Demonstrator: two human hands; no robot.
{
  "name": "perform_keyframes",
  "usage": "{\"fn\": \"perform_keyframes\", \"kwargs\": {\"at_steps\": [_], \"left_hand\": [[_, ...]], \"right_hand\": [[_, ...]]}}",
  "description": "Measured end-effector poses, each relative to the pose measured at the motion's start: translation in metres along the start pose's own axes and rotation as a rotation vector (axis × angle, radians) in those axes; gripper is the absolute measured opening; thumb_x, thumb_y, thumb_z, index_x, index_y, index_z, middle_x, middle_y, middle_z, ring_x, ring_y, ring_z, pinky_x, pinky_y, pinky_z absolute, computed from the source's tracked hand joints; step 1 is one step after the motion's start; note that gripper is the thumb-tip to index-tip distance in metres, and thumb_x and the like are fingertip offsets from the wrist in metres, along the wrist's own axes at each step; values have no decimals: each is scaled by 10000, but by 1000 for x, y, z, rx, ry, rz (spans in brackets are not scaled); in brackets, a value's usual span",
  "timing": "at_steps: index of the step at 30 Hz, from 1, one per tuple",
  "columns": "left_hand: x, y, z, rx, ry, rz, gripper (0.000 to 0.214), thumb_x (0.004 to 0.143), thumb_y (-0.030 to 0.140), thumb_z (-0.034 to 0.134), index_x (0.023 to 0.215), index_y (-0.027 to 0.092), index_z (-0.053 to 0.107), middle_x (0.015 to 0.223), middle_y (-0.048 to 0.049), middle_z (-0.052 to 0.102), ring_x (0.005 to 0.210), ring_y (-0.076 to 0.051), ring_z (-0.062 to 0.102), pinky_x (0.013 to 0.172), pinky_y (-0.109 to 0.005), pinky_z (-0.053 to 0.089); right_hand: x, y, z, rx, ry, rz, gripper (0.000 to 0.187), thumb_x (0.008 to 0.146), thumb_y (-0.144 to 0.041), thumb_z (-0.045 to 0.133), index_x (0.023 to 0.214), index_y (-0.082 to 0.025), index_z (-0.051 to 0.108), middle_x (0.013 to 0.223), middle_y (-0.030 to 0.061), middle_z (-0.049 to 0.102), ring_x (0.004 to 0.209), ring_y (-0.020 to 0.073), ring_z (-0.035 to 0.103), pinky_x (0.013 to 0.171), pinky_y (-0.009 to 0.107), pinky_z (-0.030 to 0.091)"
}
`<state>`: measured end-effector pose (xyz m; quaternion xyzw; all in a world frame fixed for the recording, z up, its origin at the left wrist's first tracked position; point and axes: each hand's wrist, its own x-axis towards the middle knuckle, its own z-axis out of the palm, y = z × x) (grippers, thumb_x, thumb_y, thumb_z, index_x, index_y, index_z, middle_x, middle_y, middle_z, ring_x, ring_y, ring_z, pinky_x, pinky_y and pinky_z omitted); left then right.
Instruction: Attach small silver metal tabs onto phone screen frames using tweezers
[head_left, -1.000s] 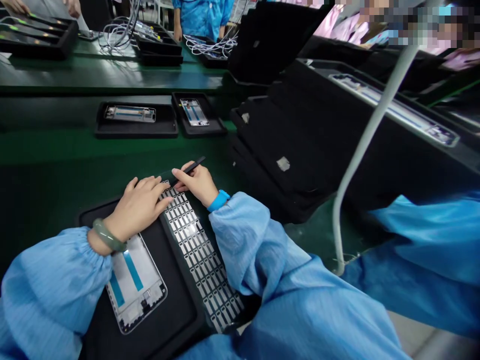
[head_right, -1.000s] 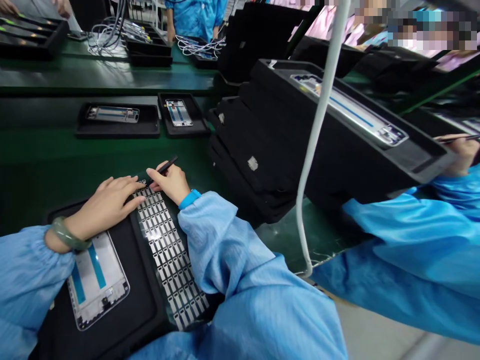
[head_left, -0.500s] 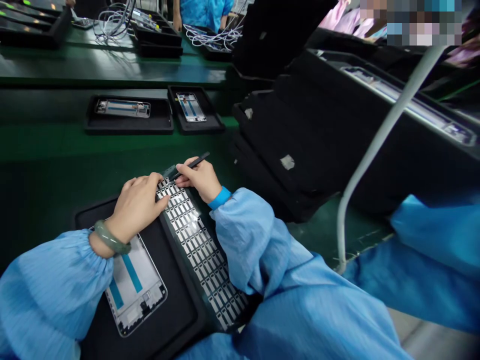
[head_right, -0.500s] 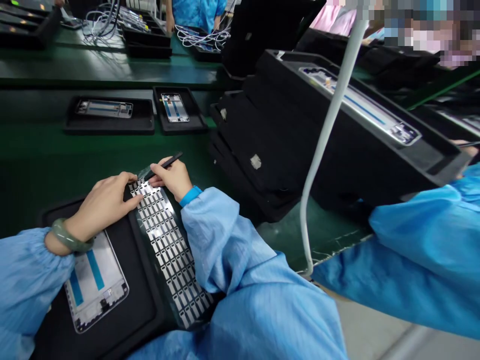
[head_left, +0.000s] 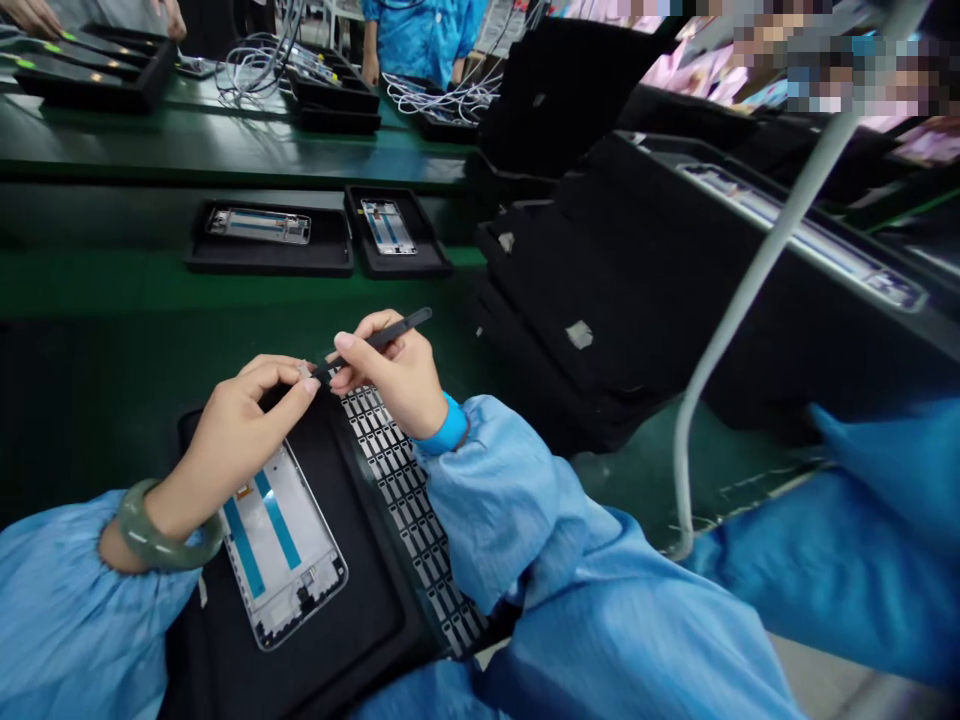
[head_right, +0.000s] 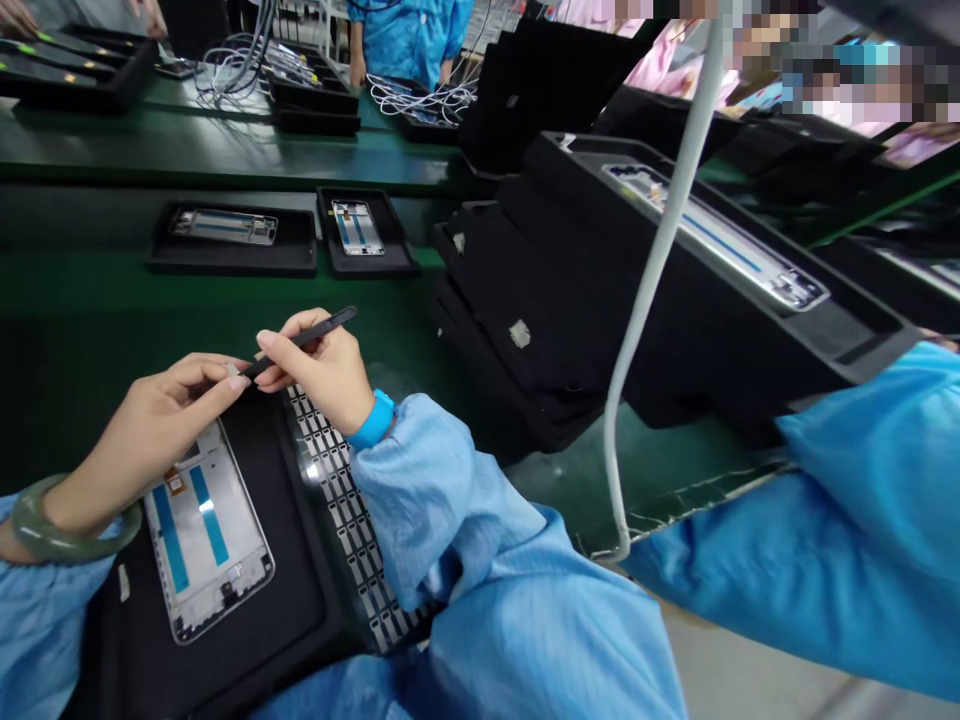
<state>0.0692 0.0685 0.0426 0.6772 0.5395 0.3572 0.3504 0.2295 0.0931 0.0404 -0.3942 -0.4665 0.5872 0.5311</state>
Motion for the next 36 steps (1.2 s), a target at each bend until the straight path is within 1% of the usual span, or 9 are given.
{"fn": "perform_keyframes", "kwargs": {"at_steps": [4,8,11,14,16,20,23,30,36], "left_hand": [[-12,-2,-13,37,-24,-42,211,758,432,561,746,231,626,966,-8,639,936,-182,589,865,-321,441],[-20,-7,-27,66,-99,-92,256,761,472,544,754,236,641,1013,-14,634,890,-190,599,792,-323,476],[-29,-14,-41,107,-177,-100,305,766,516,521,808,240,643,1019,-21,632,889,-197,598,790,-328,482],[-44,-27,-55,280,-118,-58,365,765,543,522,992,266,591,1052,-19,611,969,-213,572,842,-352,468],[-56,-38,-60,413,-76,17,414,773,540,520,1073,255,535,1096,-35,586,1061,-228,528,911,-384,434],[-76,-60,-57,550,-62,149,407,793,515,516,1060,209,499,1163,-89,548,1177,-250,448,985,-437,373],[-82,-68,-52,565,-66,200,351,804,472,527,1038,212,497,1176,-88,543,1227,-249,401,1002,-441,360],[-80,-67,-52,534,-72,213,304,802,442,547,1005,219,504,1177,-75,534,1243,-245,375,1001,-442,365],[-81,-68,-51,528,-67,228,305,804,422,550,1023,213,505,1179,-72,531,1240,-250,378,996,-453,372]], "right_hand": [[-6,-8,11,-111,-116,-86,295,689,-359,696,764,-192,463,572,-67,557,511,103,632,498,207,551],[-9,-13,19,-159,-223,-78,274,699,-357,685,783,-189,486,619,-52,574,529,105,638,510,211,550],[-9,-11,26,-114,-247,-14,275,694,-361,690,773,-184,495,617,-46,593,502,98,628,483,204,547],[-6,-1,33,-26,-200,90,277,690,-364,690,763,-180,496,622,-44,613,480,90,620,466,202,552],[-4,10,39,15,-181,163,283,677,-361,701,752,-175,500,596,-49,607,479,92,623,465,201,555],[0,34,49,8,-201,274,301,644,-363,725,728,-167,512,532,-52,589,476,100,630,458,188,553],[1,45,54,-61,-221,310,285,648,-353,725,726,-169,522,482,-51,577,462,108,628,448,186,548],[-1,47,54,-114,-247,327,262,668,-332,716,754,-169,530,481,-48,582,468,108,630,451,177,542],[-1,48,53,-148,-278,317,273,673,-333,715,776,-158,533,493,-39,587,486,119,635,470,205,552]]}}
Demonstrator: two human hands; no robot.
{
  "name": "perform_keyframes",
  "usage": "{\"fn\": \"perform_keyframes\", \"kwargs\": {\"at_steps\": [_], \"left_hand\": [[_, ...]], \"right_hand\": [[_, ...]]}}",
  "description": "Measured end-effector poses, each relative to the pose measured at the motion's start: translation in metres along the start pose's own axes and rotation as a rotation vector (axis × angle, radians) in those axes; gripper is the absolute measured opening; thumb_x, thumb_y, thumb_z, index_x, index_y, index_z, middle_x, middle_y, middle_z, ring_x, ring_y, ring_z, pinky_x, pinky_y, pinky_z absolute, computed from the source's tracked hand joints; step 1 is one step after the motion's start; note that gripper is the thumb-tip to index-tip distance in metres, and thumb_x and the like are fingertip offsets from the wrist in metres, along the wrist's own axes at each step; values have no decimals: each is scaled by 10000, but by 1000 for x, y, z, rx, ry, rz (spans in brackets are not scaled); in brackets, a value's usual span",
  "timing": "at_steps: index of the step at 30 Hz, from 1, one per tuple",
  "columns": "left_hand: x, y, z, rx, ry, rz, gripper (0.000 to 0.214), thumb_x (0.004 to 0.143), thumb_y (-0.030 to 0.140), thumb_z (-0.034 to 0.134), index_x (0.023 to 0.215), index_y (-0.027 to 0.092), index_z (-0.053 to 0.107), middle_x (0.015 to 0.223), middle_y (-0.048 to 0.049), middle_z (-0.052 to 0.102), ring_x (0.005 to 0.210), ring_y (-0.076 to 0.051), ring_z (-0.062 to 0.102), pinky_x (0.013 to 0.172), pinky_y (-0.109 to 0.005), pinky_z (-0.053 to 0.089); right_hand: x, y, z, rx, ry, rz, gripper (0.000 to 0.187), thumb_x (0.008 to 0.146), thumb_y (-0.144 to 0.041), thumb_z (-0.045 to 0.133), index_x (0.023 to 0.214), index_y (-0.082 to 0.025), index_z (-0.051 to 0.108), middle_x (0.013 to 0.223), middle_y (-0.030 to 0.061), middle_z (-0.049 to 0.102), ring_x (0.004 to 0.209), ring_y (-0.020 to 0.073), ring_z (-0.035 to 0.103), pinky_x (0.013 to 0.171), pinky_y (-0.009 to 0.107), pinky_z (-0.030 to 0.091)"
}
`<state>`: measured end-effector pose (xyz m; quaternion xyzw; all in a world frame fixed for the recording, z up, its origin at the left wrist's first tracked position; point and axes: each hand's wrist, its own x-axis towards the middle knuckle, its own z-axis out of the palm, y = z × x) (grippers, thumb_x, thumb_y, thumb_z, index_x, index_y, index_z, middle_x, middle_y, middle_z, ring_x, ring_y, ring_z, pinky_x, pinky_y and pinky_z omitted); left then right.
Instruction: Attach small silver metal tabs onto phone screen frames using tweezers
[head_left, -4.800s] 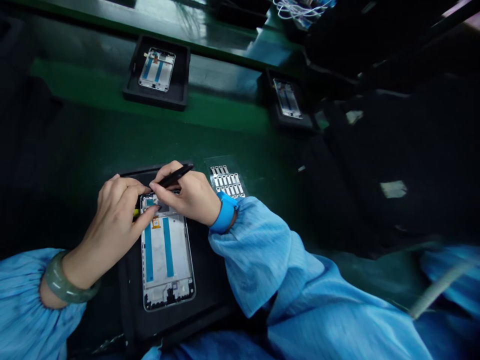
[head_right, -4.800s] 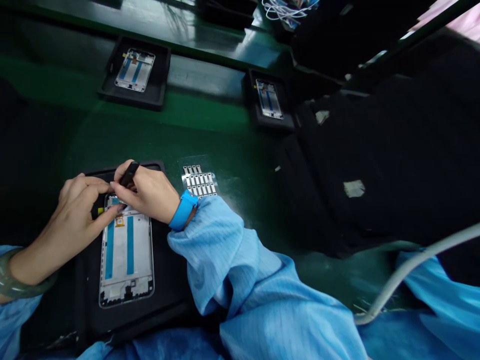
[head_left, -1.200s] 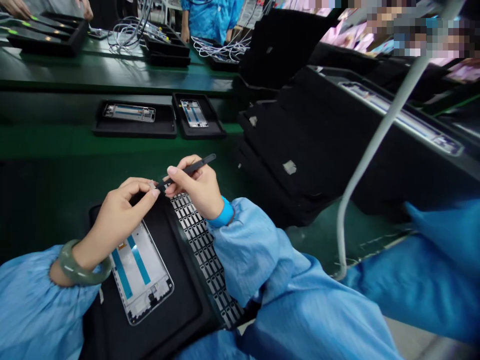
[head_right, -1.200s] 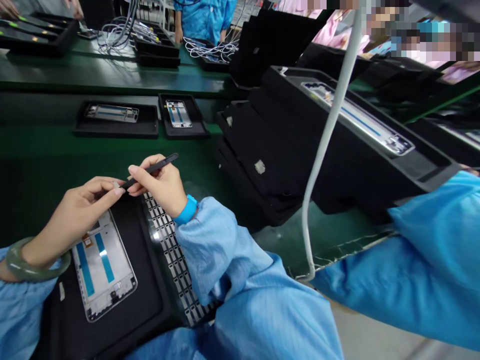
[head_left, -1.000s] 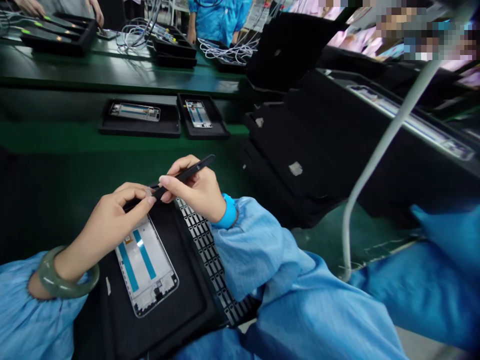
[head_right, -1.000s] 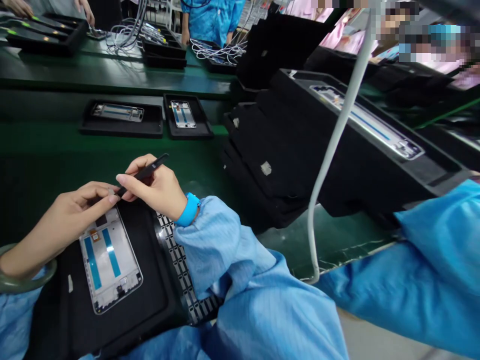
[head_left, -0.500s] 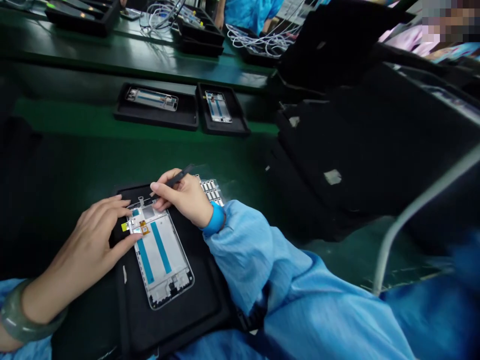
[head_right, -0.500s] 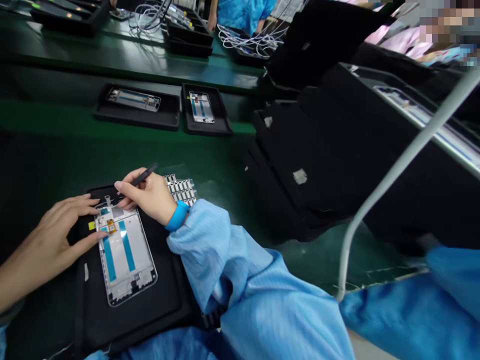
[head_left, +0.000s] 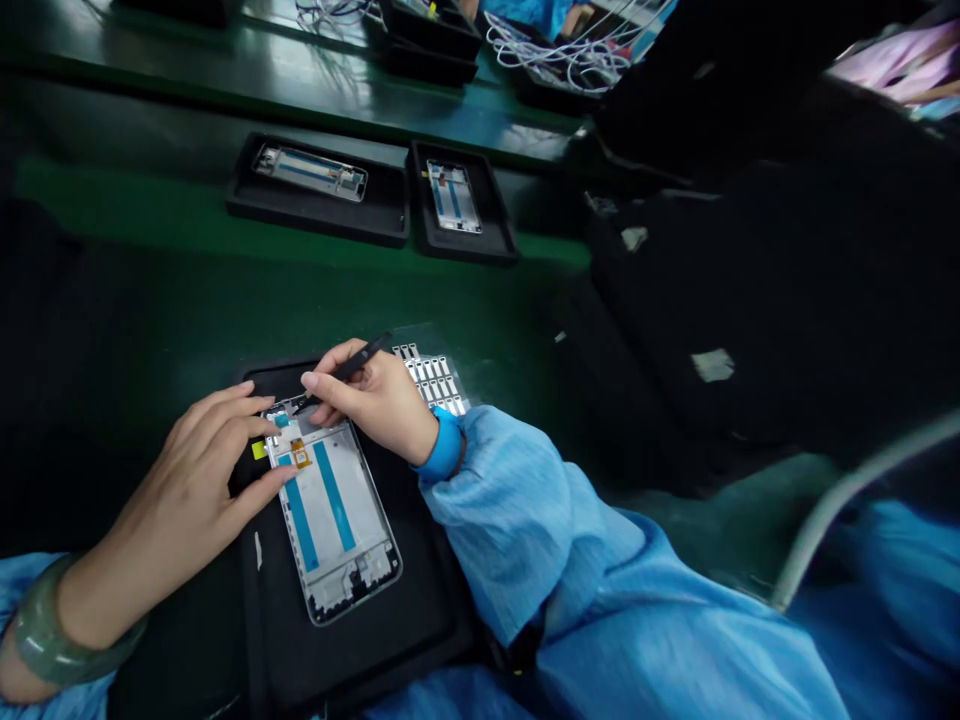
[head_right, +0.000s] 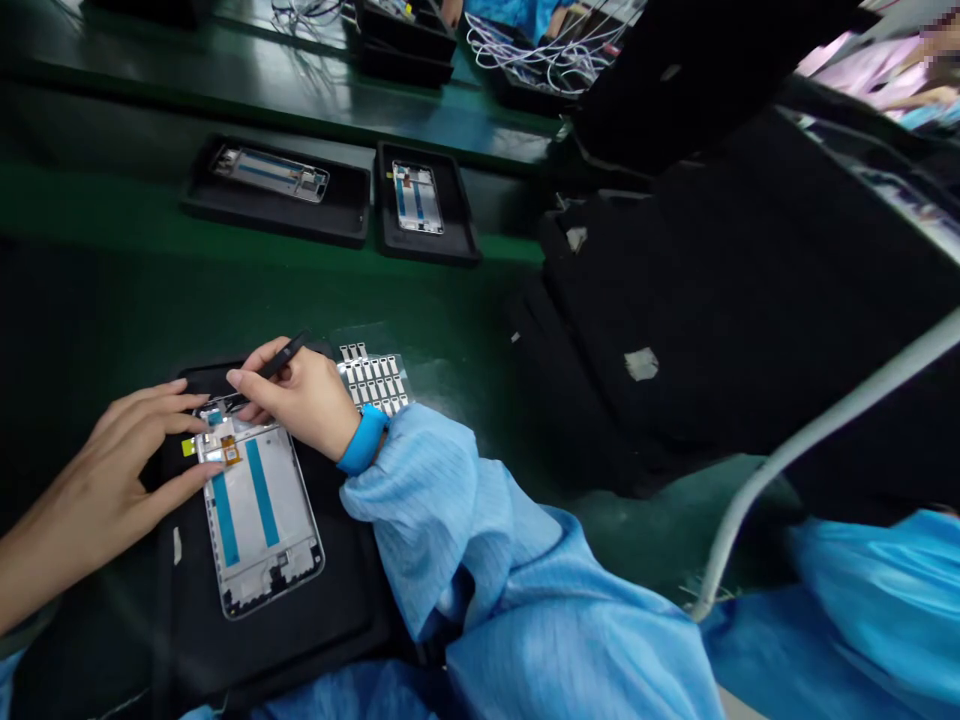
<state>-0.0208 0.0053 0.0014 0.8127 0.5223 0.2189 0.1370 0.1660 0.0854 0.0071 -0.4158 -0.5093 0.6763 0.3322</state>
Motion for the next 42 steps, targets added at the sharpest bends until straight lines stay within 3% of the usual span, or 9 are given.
{"fn": "perform_keyframes", "kwargs": {"at_steps": [9,16,22,30,36,42], "left_hand": [[1,1,-2,34,15,52,352,814,388,549,1100,186,512,1178,-85,527,1234,-256,383,995,-437,385],[1,-4,1,206,-15,152,352,845,319,508,1181,217,514,1188,-92,515,1218,-266,406,1038,-507,320],[0,10,-1,361,-16,139,389,866,349,460,1202,158,511,1213,-143,524,1222,-305,412,1022,-528,319],[1,23,0,406,-78,67,397,876,347,436,1201,136,521,1242,-165,523,1240,-321,403,1018,-529,310],[0,25,4,414,-22,46,413,862,361,469,1205,136,518,1233,-167,527,1214,-315,432,1002,-510,339],[-2,20,7,414,12,64,440,852,362,486,1220,122,497,1234,-173,513,1199,-314,441,987,-485,367]], "right_hand": [[0,-1,0,-65,3,-2,292,687,-363,700,791,-153,527,512,-39,582,489,114,633,475,203,549],[-1,1,-1,-127,-9,-28,286,712,-376,678,826,-157,534,543,-35,593,530,128,651,504,224,558],[-1,3,0,-215,-26,-93,283,709,-381,679,826,-166,536,592,-32,604,571,130,662,552,232,562],[10,-16,-2,-22,81,-179,327,699,-413,674,808,-178,476,663,-41,582,621,102,653,577,208,562],[23,-8,0,-11,-41,-163,336,713,-422,658,820,-183,449,709,-25,569,655,110,635,611,253,563],[20,-2,-5,-264,-99,-255,239,781,-357,583,873,-186,444,775,-4,571,711,121,629,684,284,537]]}}
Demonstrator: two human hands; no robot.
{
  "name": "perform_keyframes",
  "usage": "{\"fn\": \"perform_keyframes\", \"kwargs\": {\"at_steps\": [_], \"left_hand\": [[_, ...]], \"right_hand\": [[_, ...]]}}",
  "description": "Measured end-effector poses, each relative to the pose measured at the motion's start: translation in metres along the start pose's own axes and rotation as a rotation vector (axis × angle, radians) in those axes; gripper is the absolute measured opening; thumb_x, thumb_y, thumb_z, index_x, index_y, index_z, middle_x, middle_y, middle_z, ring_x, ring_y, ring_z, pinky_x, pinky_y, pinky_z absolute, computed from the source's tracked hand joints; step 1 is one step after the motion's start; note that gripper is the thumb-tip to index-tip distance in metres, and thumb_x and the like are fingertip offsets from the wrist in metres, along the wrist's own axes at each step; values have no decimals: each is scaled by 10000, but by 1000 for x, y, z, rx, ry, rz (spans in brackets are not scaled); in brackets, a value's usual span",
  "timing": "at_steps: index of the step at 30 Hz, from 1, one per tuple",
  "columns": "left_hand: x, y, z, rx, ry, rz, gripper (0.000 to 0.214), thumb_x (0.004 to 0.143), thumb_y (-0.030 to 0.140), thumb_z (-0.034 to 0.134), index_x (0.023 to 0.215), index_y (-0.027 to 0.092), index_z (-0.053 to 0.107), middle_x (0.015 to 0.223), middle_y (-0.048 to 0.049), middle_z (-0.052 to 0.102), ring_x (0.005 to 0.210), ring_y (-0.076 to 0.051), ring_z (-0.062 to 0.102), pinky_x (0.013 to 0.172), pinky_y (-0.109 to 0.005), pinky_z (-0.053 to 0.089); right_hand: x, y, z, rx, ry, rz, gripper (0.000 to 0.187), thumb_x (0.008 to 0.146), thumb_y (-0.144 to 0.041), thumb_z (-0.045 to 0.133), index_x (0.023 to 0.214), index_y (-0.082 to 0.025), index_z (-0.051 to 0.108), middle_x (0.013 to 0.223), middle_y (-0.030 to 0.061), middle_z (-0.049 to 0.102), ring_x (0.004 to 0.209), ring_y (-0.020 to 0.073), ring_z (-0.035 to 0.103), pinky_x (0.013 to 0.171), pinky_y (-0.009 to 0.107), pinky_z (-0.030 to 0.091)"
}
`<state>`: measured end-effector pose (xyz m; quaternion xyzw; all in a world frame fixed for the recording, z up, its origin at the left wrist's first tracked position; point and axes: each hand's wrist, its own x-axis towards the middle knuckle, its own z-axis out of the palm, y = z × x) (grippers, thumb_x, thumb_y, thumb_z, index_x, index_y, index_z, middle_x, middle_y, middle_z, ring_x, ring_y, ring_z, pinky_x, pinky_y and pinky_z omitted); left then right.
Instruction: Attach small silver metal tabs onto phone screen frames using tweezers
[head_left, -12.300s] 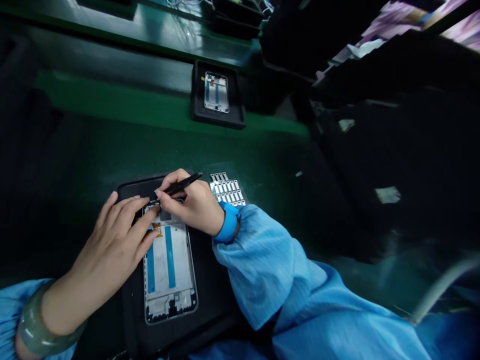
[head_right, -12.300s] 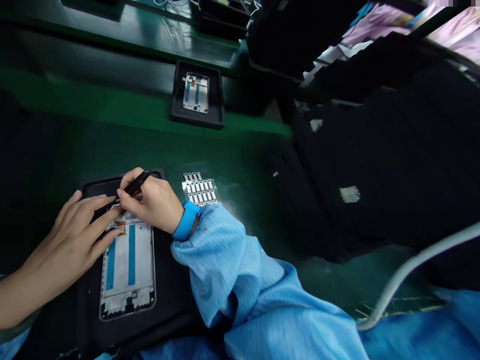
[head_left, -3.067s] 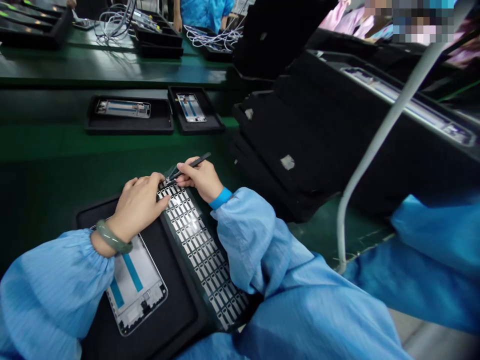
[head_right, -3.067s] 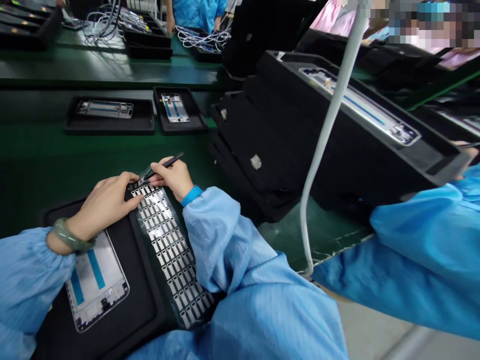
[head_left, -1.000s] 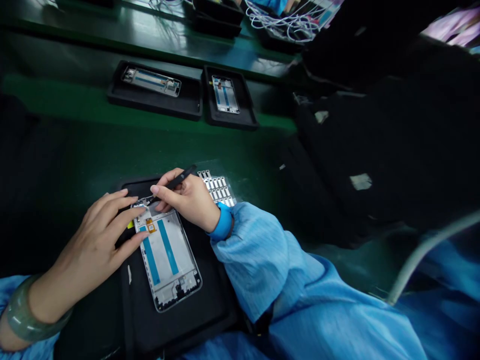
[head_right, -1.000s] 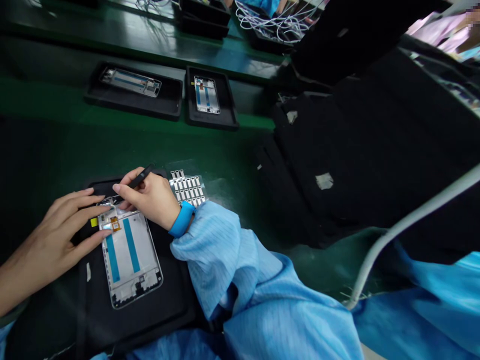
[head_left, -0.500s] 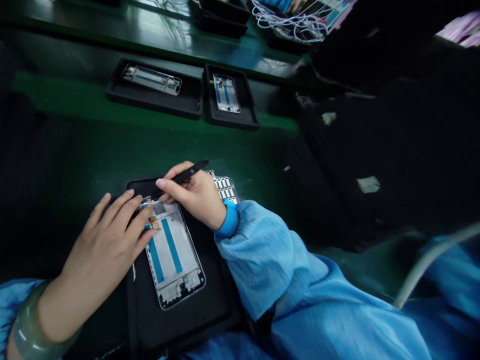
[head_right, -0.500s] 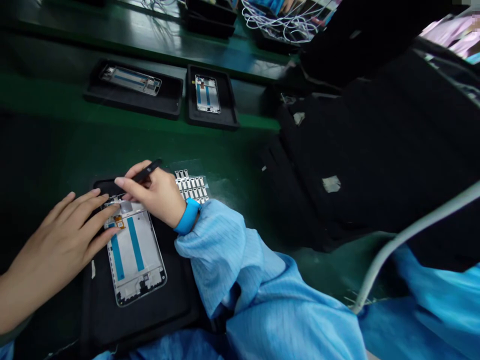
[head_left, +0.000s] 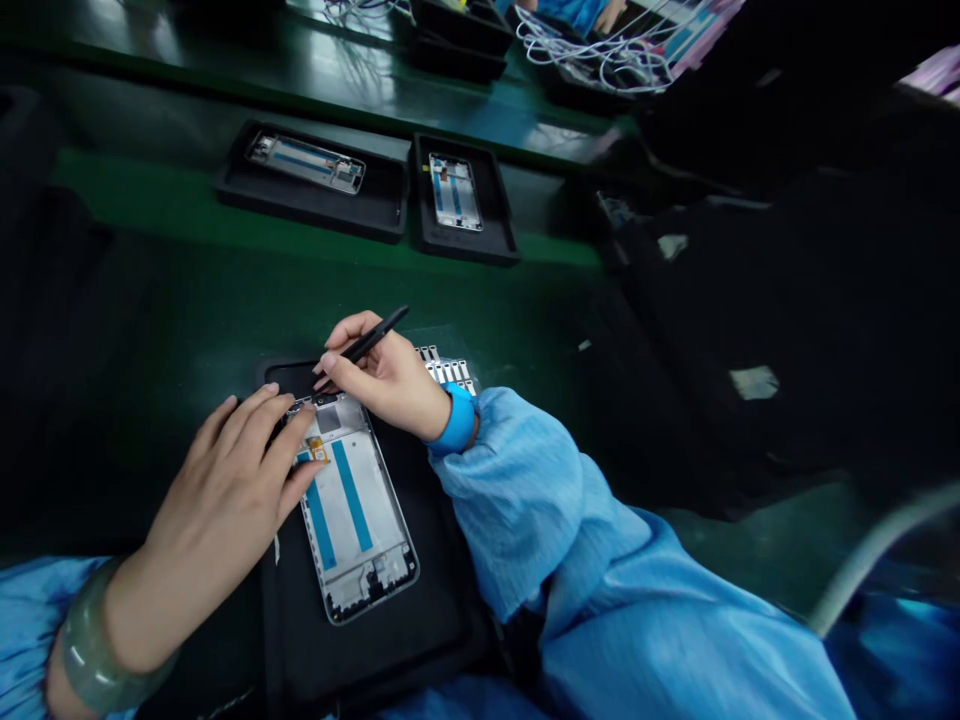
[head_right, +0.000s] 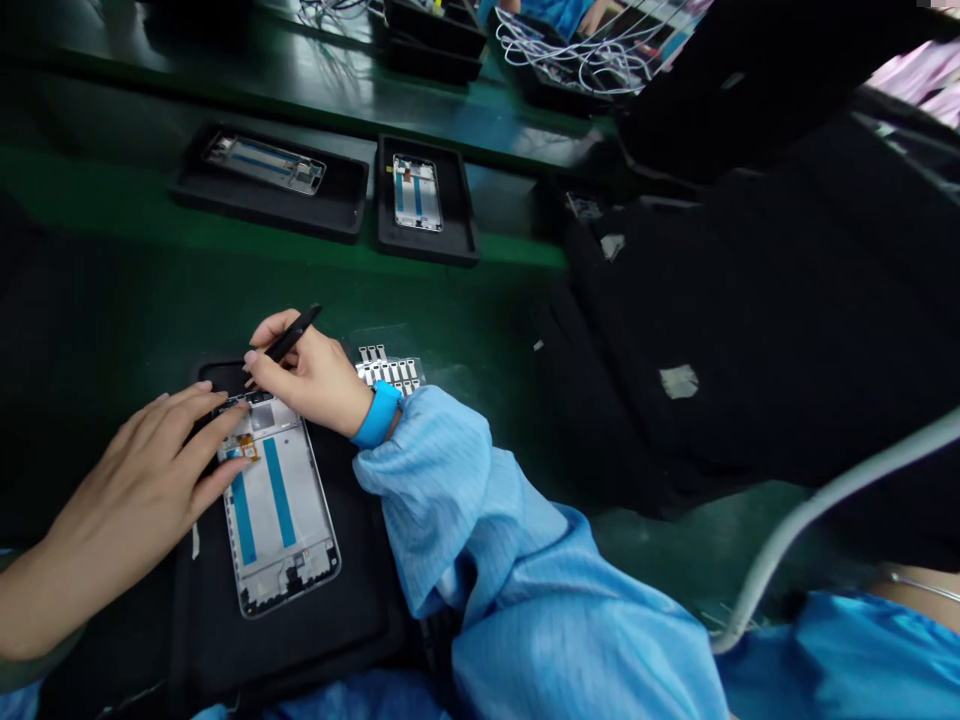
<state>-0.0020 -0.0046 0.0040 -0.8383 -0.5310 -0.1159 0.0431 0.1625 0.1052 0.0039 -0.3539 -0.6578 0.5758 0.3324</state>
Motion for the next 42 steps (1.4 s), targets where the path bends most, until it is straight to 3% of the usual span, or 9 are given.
{"fn": "perform_keyframes", "kwargs": {"at_steps": [3,8,25,31,33,36,38,42], "left_hand": [[0,0,0,-26,-11,-16,436,861,357,468,1222,113,488,1217,-170,520,1216,-310,423,998,-491,358],[0,0,0,-44,-34,-26,433,864,356,463,1225,118,475,1226,-171,513,1225,-309,413,1003,-502,351],[-1,0,2,-37,-23,-23,428,862,366,465,1217,126,475,1239,-170,504,1228,-303,412,1001,-502,355],[0,0,0,-43,-31,-30,418,863,386,454,1192,134,504,1238,-168,516,1217,-305,426,1012,-526,330],[1,0,-3,-61,-46,-40,416,876,381,434,1220,152,486,1256,-150,514,1235,-296,411,1022,-538,311],[0,1,-5,-106,-79,-51,452,881,411,417,1271,185,444,1289,-128,498,1265,-296,375,1019,-558,305],[0,1,-6,-121,-88,-48,482,866,442,434,1274,186,445,1288,-131,498,1271,-307,364,1014,-570,305],[-1,2,-5,-113,-92,-50,490,855,441,453,1260,166,461,1285,-141,495,1275,-310,356,1019,-566,302]], "right_hand": [[-2,-3,-2,-202,-26,-47,199,796,-332,556,892,-190,454,820,1,583,737,116,618,685,263,518],[-4,-8,0,-341,-43,-104,144,809,-285,526,892,-188,459,816,-1,591,721,110,607,668,241,502],[-1,-13,2,-486,-69,-207,102,819,-229,499,901,-176,468,792,-12,581,657,77,569,635,199,462],[-4,-19,5,-645,-177,-410,66,840,-203,454,886,-180,494,874,19,603,765,108,584,676,226,462],[-5,-17,3,-607,-137,-397,54,839,-209,465,873,-177,492,856,17,600,751,106,584,674,226,464],[-5,-11,-2,-456,-40,-266,83,835,-248,499,875,-181,472,813,1,585,713,93,585,652,211,472],[-6,-9,-3,-400,-31,-203,109,830,-272,518,874,-183,472,790,-7,579,690,88,581,630,204,473],[-6,-9,-2,-380,-46,-212,112,821,-273,543,849,-175,498,792,-7,575,660,77,567,624,199,475]]}}
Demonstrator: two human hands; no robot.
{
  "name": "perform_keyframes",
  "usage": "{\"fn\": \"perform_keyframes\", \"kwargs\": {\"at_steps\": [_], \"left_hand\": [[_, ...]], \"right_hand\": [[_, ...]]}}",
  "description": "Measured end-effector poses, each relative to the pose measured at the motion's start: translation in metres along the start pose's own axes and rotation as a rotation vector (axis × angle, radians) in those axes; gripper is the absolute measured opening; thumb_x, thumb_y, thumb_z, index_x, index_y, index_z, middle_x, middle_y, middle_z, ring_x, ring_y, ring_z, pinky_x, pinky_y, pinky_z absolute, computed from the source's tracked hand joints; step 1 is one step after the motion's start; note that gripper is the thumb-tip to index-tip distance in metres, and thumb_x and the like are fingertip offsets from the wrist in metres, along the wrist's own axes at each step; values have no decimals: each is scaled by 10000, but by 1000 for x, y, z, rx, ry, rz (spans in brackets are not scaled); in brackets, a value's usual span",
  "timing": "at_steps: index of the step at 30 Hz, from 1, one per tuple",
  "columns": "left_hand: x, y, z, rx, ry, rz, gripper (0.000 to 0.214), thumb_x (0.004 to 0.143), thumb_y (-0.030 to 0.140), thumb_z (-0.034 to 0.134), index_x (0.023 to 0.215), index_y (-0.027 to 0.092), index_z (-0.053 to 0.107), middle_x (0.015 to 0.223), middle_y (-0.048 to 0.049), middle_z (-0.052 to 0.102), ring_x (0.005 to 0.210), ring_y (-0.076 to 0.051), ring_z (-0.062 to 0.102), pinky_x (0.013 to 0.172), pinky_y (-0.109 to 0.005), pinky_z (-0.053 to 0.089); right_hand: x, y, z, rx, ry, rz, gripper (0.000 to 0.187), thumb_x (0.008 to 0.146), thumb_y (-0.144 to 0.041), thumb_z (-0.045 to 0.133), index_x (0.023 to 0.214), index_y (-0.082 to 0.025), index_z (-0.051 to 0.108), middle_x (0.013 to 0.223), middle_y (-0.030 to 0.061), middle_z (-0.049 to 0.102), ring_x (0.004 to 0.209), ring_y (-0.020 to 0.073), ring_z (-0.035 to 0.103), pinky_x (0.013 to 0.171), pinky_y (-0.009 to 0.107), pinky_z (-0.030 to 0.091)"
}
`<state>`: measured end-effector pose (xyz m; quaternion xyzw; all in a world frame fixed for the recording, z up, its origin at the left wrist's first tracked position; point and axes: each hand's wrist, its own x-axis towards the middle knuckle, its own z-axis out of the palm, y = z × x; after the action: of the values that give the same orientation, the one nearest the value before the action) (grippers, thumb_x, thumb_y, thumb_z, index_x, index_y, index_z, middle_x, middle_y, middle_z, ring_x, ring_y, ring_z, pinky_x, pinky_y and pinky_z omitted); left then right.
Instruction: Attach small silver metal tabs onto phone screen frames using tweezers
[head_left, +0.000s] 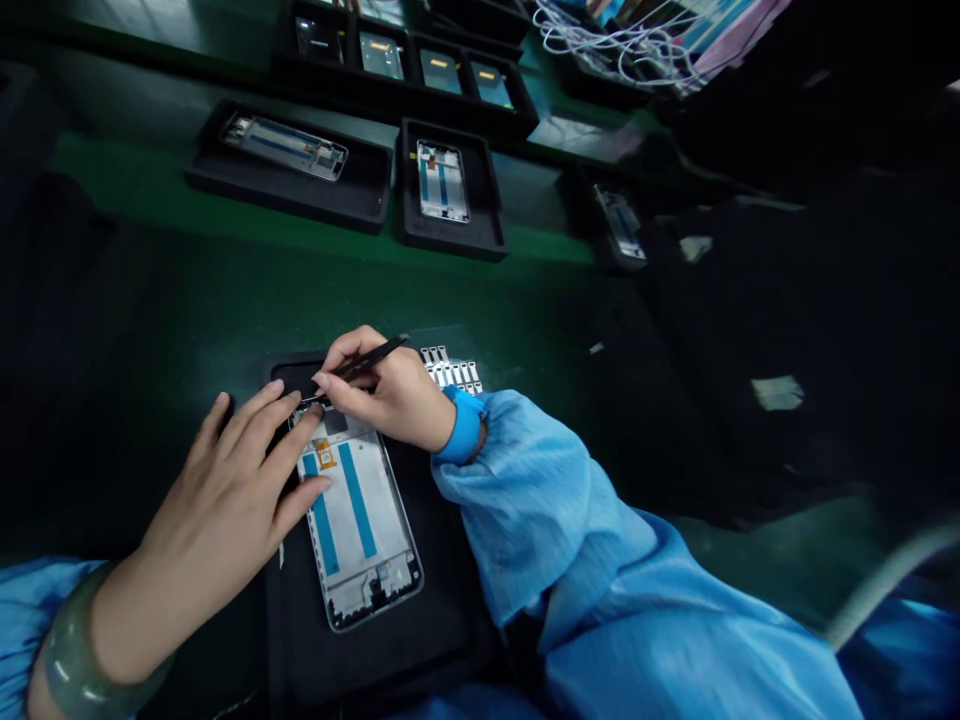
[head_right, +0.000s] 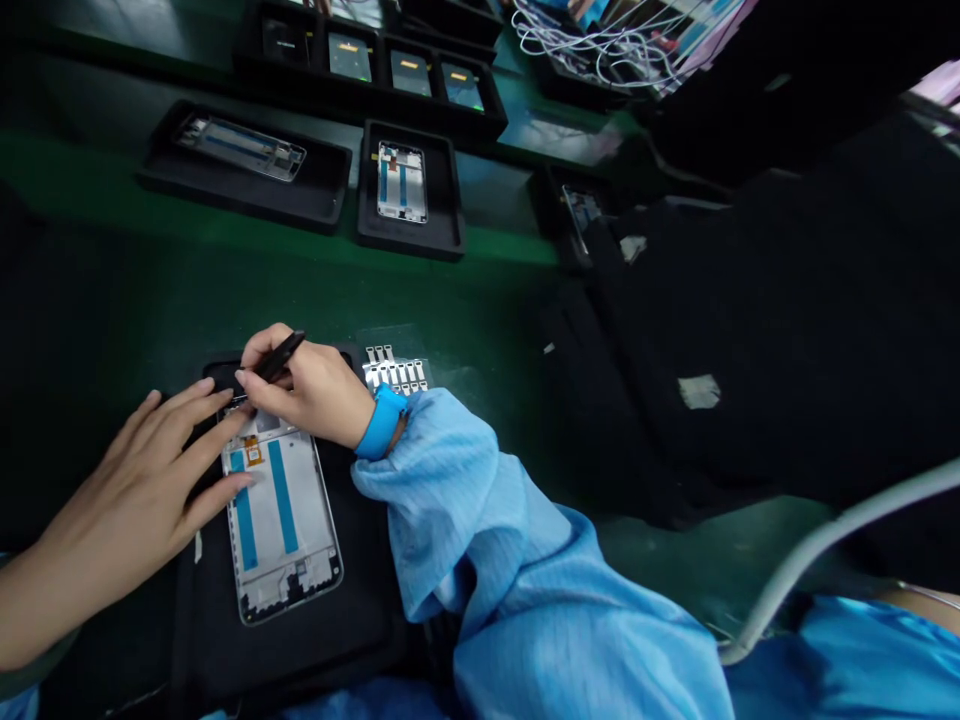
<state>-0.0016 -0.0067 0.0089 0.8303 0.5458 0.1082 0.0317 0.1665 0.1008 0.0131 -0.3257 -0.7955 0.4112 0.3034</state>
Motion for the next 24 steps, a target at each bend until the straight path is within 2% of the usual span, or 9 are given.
{"fn": "perform_keyframes", "kwargs": {"at_steps": [12,18,24], "left_hand": [[-1,-2,3,0,21,10,476,857,423,455,1252,158,462,1271,-153,500,1274,-314,356,1014,-564,310],[-1,-2,4,18,7,11,492,862,416,448,1275,148,436,1305,-155,469,1286,-306,336,1021,-552,308],[0,0,2,0,7,2,495,855,407,460,1269,138,439,1287,-159,475,1278,-313,346,1029,-549,303]], "right_hand": [[1,-1,3,-46,-12,-9,137,840,-305,526,849,-169,517,808,-3,590,651,71,574,621,190,470],[0,0,4,-135,-33,-117,166,861,-323,494,870,-162,536,864,26,605,743,105,597,691,222,474],[2,0,6,-101,-16,-105,142,849,-299,516,870,-160,532,838,12,597,694,85,589,631,188,470]]}}
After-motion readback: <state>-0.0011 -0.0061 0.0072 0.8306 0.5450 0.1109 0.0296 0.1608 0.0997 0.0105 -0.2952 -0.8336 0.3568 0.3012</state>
